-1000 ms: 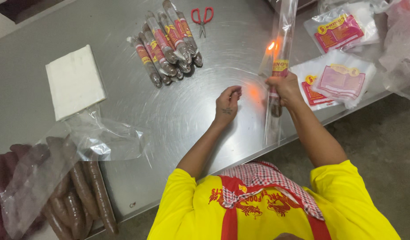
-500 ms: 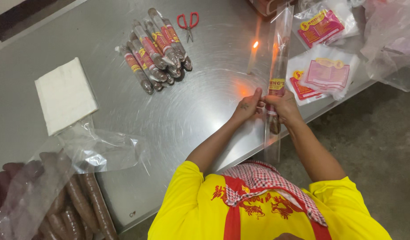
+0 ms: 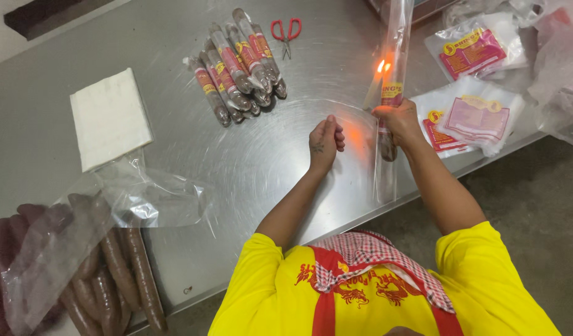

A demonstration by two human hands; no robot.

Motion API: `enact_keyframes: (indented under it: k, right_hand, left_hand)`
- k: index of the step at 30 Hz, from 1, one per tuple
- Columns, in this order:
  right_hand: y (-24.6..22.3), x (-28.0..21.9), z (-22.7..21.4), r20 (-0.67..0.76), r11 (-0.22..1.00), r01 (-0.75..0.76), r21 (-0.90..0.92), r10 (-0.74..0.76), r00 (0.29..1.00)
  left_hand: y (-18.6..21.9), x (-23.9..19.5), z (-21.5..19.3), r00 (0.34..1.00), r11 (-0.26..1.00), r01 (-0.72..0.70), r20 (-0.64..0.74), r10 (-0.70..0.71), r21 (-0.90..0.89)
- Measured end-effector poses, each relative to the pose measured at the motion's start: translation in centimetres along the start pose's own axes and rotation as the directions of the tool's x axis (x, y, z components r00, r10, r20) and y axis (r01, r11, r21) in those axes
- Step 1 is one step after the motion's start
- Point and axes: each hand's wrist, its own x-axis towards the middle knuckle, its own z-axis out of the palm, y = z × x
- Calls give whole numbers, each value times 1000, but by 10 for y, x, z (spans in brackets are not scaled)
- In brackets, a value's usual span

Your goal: The person places a sausage onto a sheet of plastic film, rolls it, and then passes the ends of the plastic wrap through a candle flame to heat-seal them.

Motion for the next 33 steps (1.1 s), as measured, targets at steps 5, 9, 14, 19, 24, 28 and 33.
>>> enact_keyframes:
  k: [5,9,14,19,24,28,33]
  right_hand:
    - [-3,-14,-3,2,998,-35,-45,35,999]
    - [-4,-71,-3,-3,974,-154,-166,155,988]
    - [-8,-147,20,165,911,197,-363,-145,976]
    - [-29,-155,6,116,949,3,-315,35,993]
    - [-24,-162,1,203,955,99,-280,-42,978]
    - [-35,-152,-23,211,990,-112,-91,129,969]
    - [-47,-151,-34,335,968,-192,160,130,933]
  left_hand:
    - [-7,23,-5,987,970,-163,-30,160,-178]
    - [7,31,9,945,923,-315,20,328,-221]
    - [27,28,59,910,925,-374,164,381,-69]
    - [49,44,49,955,833,-110,174,239,-543]
    - [53,47,58,947,852,-95,218,237,-515]
    - [66,19,41,912,977,-92,377,161,-194]
    - [65,-4,66,769,985,-62,637,-54,159]
